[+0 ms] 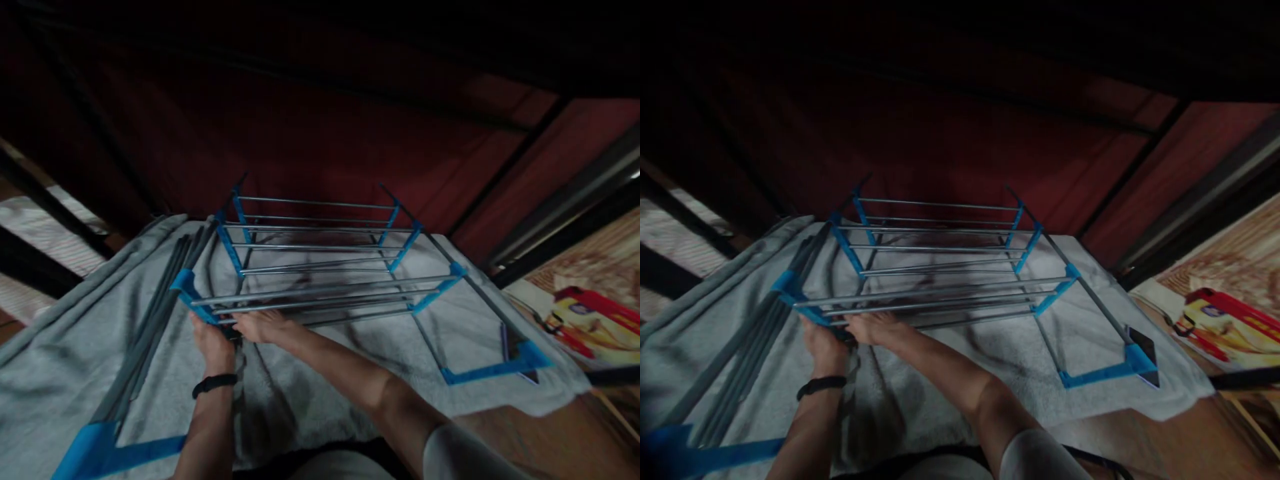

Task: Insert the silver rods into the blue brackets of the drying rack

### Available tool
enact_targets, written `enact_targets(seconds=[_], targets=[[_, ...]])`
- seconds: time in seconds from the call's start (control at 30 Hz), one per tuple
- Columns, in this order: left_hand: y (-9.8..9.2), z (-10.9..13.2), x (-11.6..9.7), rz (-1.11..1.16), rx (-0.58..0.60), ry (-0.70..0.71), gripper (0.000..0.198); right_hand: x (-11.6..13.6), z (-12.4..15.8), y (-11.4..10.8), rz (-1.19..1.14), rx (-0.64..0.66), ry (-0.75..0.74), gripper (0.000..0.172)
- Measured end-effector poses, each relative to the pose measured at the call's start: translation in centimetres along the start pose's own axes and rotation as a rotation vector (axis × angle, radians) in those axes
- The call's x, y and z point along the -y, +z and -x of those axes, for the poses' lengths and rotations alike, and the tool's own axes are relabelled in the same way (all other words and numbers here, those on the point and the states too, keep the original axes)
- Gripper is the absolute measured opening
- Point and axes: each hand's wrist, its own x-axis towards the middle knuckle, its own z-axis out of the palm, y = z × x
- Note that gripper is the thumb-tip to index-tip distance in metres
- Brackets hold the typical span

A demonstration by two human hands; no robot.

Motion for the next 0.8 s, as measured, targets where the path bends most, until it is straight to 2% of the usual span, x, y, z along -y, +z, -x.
enact_targets(seconds=[0.2, 0.33, 0.47, 0.6, 0.8], targets=[[0.5, 0.7, -0.8, 0.065, -0.042, 0.046, 0.042, -1.7, 2.0, 0.9, -0.054, -0.036, 0.034, 0.030], [0.7, 0.9, -1.1, 0.076, -0.020, 0.033, 0.041, -1.8, 2.1, 1.4, -0.088, -0.063, 0.044, 0.029], [0.9, 1.5, -1.7, 0.028, -0.039, 0.032, 0.042, -1.7, 2.1, 1.3, -0.095, -0.053, 0.043, 0.028], [1.1, 2.3, -2.6, -0.076, -0.080, 0.005, 0.043, -1.9, 2.7, 1.3, -0.006, -0.087, -0.003, 0.029], [1.0, 2.5, -2.8, -0.117, -0.075, 0.017, 0.041, -2.2, 5.0, 1.7, 0.117, -0.183, -0.114, 0.048]])
